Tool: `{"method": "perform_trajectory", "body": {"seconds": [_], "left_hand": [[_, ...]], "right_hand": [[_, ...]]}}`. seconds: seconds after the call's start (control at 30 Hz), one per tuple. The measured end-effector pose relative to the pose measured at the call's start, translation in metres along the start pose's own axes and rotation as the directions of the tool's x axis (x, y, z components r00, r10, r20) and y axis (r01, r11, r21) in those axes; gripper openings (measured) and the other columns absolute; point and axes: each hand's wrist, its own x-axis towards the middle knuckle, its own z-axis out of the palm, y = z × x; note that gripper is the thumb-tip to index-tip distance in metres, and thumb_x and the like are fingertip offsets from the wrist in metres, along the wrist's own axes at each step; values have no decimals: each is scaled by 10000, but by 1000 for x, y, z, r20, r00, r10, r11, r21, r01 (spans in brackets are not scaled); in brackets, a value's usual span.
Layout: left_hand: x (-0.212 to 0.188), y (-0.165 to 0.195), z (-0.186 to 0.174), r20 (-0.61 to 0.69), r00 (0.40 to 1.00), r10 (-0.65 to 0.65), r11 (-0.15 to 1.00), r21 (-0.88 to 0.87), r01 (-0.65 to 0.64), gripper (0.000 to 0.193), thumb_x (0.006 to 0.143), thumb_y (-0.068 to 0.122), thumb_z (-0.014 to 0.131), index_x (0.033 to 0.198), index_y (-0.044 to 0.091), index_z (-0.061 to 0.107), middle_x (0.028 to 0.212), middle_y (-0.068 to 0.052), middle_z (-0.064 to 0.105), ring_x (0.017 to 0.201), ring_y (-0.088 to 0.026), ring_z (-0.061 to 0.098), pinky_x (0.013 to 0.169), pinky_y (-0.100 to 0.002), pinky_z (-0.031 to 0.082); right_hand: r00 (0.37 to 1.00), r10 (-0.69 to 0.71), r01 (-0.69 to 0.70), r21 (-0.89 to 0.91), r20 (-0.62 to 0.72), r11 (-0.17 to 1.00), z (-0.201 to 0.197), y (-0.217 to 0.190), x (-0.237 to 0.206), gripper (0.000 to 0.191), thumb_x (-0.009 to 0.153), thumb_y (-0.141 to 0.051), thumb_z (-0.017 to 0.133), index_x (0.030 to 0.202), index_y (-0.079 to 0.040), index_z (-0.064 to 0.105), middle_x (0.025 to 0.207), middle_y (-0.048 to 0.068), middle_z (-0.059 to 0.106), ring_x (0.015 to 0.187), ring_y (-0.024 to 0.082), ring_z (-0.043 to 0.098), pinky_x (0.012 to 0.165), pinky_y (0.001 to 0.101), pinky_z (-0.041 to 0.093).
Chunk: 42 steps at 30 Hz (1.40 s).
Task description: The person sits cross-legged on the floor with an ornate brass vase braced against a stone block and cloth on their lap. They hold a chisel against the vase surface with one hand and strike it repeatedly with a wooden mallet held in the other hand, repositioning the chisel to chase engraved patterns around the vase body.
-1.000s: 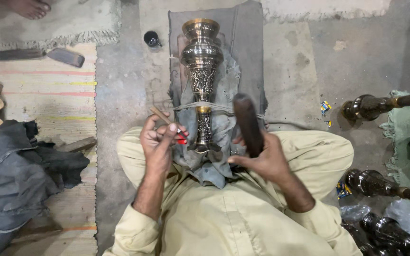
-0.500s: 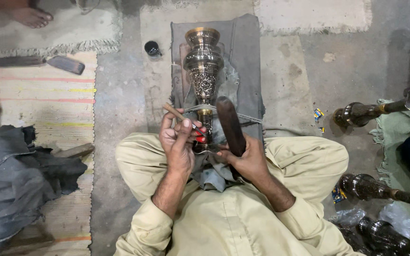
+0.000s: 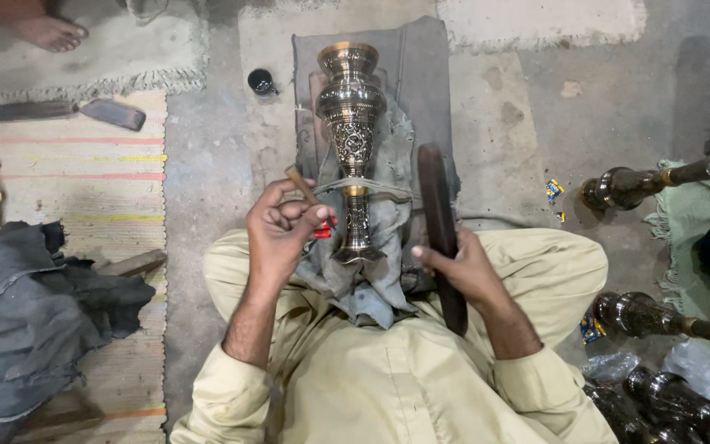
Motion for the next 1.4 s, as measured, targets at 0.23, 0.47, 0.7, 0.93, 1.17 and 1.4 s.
{"method": "perform_trajectory", "body": {"seconds": [0.23, 0.47, 0.7, 0.93, 1.17, 1.4], "left_hand": [[21, 18, 15, 244, 969, 30, 973, 213, -84, 459, 925, 52, 776, 1351, 7, 612, 955, -114, 811, 891, -106, 746, 778, -247, 606], [25, 29, 29, 278, 959, 55, 843, 502, -194, 469, 892, 213, 812, 1307, 71, 648, 1000, -103, 812, 904, -160, 800, 794, -318, 649], [22, 32, 39, 253, 966, 60, 779, 593, -204, 475, 883, 261, 809, 1297, 87, 653, 951, -95, 809, 853, -182, 797, 755, -331, 638], [21, 41, 48, 204, 976, 70, 740, 646, -188, 465, 881, 284, 816, 1272, 82, 665, 867, -128, 794, 645, -219, 743, 627, -355, 568], [25, 37, 54, 214, 971, 108, 741, 634, -222, 447, 893, 307, 813, 1255, 86, 674, 896, -157, 788, 713, -255, 760, 654, -364, 572], [27, 33, 49, 249, 956, 153, 781, 562, -271, 456, 912, 291, 800, 1293, 81, 661, 971, -154, 786, 856, -267, 797, 726, -362, 610]], "right_hand": [[992, 100, -112, 163, 83, 980, -37, -5, -7, 376, 920, -157, 704, 1281, -65, 652, 780, -9, 615, 701, 108, 609, 654, 272, 525], [976, 17, 16, -149, 217, 989, -65, -9, 7, 397, 876, -164, 767, 1238, -39, 665, 813, -18, 641, 722, 92, 614, 673, 264, 522], [946, -243, 324, -604, 215, 728, -70, -71, 32, 386, 864, -242, 816, 1152, -25, 677, 868, 9, 662, 776, 115, 618, 695, 278, 529], [794, -533, 488, -831, 293, 269, -61, -149, 43, 319, 828, -133, 775, 1134, -92, 696, 846, 81, 741, 740, 244, 716, 694, 416, 553], [740, -485, 524, -851, 466, -18, -64, -178, 51, 325, 711, -90, 740, 1031, -97, 685, 787, 124, 718, 766, 370, 705, 668, 504, 519], [821, -440, 449, -888, 364, 103, -67, -179, 52, 244, 810, -164, 760, 1026, -93, 669, 736, 138, 682, 724, 355, 690, 666, 496, 518]]}}
